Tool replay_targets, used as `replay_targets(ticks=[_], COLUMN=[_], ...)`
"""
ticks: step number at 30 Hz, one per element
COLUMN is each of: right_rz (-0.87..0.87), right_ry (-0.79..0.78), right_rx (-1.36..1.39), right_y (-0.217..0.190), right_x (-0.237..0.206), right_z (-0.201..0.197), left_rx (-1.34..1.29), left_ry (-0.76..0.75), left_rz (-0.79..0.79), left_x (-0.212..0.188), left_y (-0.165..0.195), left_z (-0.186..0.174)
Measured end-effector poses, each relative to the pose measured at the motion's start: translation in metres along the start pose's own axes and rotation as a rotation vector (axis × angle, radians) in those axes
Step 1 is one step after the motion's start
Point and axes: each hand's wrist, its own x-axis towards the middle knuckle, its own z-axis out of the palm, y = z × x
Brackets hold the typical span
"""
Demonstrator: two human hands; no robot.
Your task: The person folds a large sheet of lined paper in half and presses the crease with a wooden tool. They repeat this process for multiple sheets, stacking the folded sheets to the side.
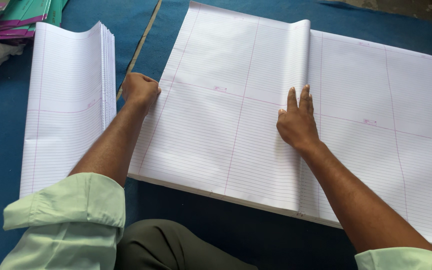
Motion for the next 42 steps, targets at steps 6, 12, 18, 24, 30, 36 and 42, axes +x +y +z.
replay_targets(ticks=[6,12,18,24,30,36,42], right_rz=[-0.023,-0.008,-0.004,-0.053,-0.058,-0.063,-0.063], right_ry=[0.013,0.023,0.01,0.036,0.0,-0.056,-0.106], right_rx=[-0.047,-0.061,-0.062,-0.101,-0.183,-0.353,-0.304], right_y=[0.001,-0.006,-0.01,-0.012,-0.015,-0.014,-0.015], right_x=[0.001,0.0,0.0,0.0,0.0,0.004,-0.001], right_z=[0.002,0.004,0.006,0.011,0.011,0.01,0.013], left_rx=[0.245,0.577,0.642,0.571,0.691,0.722,0.743], left_ry=[0.025,0.178,-0.097,-0.377,-0.589,-0.664,-0.651], left_rz=[0.089,0.659,0.888,0.853,0.655,0.588,0.562], left_x=[-0.005,-0.024,-0.07,-0.122,-0.137,-0.131,-0.124], left_y=[0.005,0.011,0.044,0.076,0.1,0.108,0.106], left_z=[0.001,0.048,0.106,0.123,0.119,0.121,0.123])
